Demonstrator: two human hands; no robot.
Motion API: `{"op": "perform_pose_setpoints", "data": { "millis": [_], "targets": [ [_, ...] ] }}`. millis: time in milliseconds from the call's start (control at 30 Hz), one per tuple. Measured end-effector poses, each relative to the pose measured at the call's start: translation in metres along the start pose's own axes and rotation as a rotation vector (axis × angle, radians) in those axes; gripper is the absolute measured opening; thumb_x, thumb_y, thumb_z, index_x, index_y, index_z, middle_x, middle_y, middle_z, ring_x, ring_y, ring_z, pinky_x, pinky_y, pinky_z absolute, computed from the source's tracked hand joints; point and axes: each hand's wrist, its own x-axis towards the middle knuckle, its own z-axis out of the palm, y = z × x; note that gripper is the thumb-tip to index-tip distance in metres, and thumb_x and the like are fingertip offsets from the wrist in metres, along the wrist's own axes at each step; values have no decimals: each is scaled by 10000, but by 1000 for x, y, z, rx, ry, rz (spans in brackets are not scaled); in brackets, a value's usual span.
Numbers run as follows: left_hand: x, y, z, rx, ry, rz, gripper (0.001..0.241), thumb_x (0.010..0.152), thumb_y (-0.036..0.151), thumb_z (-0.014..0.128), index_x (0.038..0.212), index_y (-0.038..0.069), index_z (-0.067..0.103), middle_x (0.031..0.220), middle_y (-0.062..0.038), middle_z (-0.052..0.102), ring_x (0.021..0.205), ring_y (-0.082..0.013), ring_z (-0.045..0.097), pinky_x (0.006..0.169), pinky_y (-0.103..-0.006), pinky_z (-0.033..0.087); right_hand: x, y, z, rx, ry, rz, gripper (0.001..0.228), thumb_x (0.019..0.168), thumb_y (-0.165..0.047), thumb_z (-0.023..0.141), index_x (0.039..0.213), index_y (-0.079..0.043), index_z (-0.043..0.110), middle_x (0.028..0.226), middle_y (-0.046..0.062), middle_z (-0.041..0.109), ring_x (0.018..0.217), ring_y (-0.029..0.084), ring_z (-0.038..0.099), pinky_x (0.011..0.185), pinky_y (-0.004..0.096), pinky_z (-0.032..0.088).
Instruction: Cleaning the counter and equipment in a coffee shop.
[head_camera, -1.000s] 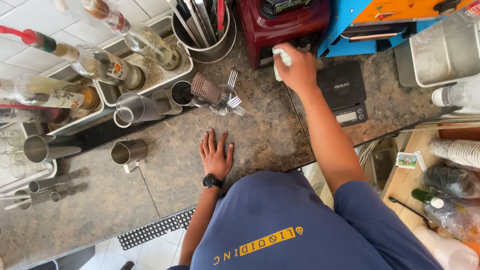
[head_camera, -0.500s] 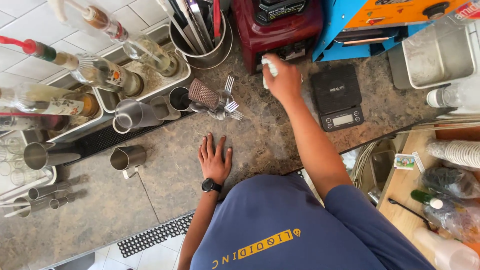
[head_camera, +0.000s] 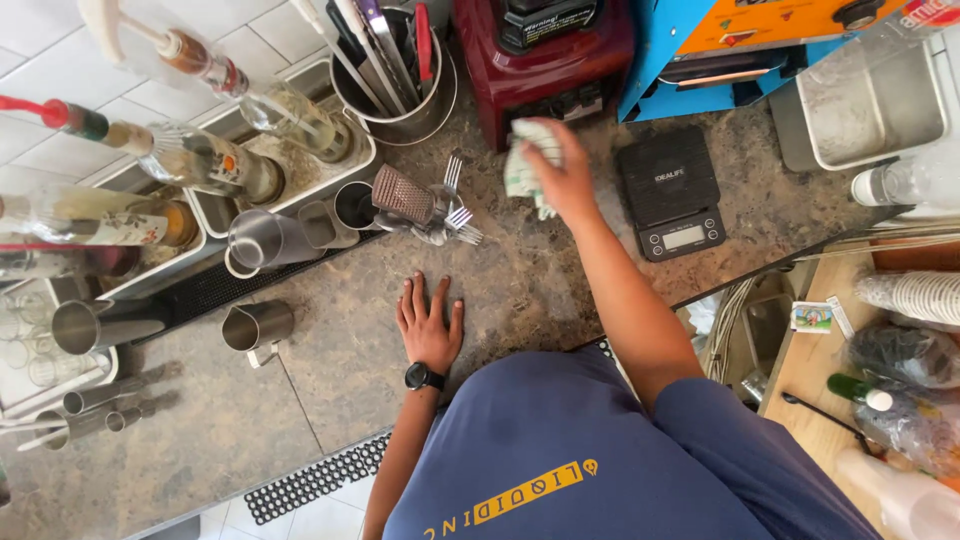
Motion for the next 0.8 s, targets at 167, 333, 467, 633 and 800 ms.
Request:
{"op": "perform_pose_setpoints", "data": {
  "millis": [167, 333, 467, 633, 800],
  "targets": [
    [0, 0, 2, 10, 1, -3, 483, 1003, 408, 567, 1440, 205, 599, 1596, -153, 429, 1488, -366, 376, 1210, -518, 281, 9, -6, -44, -404, 401, -217, 357, 938, -50, 684, 1282, -122, 624, 1091, 100, 743, 838, 224, 754, 664, 320, 609],
    [0, -2, 3, 19, -21, 4, 478, 1009, 411, 560, 1435, 200, 596, 1598, -161, 421, 1494, -366, 362, 1212, -519, 268, 20, -10, -65, -789, 259, -273, 346, 945, -176, 699, 1288, -156, 657, 894, 161, 767, 686, 366, 705, 578, 457, 535],
    [0, -3, 4, 19, -35, -2, 479, 1011, 419, 552, 1431, 193, 600, 1613, -165, 398, 1505, -362, 340, 1220, -516, 248, 30, -5, -69, -1011, 191, -190, 355, 947, -176, 677, 1300, -171, 643, 931, 125, 772, 646, 306, 700, 519, 420, 531],
    [1, -1, 3, 20, -27, -3, 480, 1013, 417, 551, 1434, 191, 599, 1614, -163, 396, 1504, -364, 343, 1219, -515, 249, 33, 8, -59, -1266, 198, -341, 284, 989, -156, 661, 1266, -100, 635, 825, 63, 716, 529, 168, 602, 471, 296, 493],
    [0, -3, 4, 18, -32, 2, 490, 1016, 423, 535, 1447, 197, 588, 1617, -167, 394, 1508, -368, 338, 1219, -524, 251, 39, 24, -64, -1155, 236, -258, 309, 983, -133, 684, 1291, -113, 675, 946, 90, 768, 606, 172, 664, 477, 270, 528]
  ]
}}
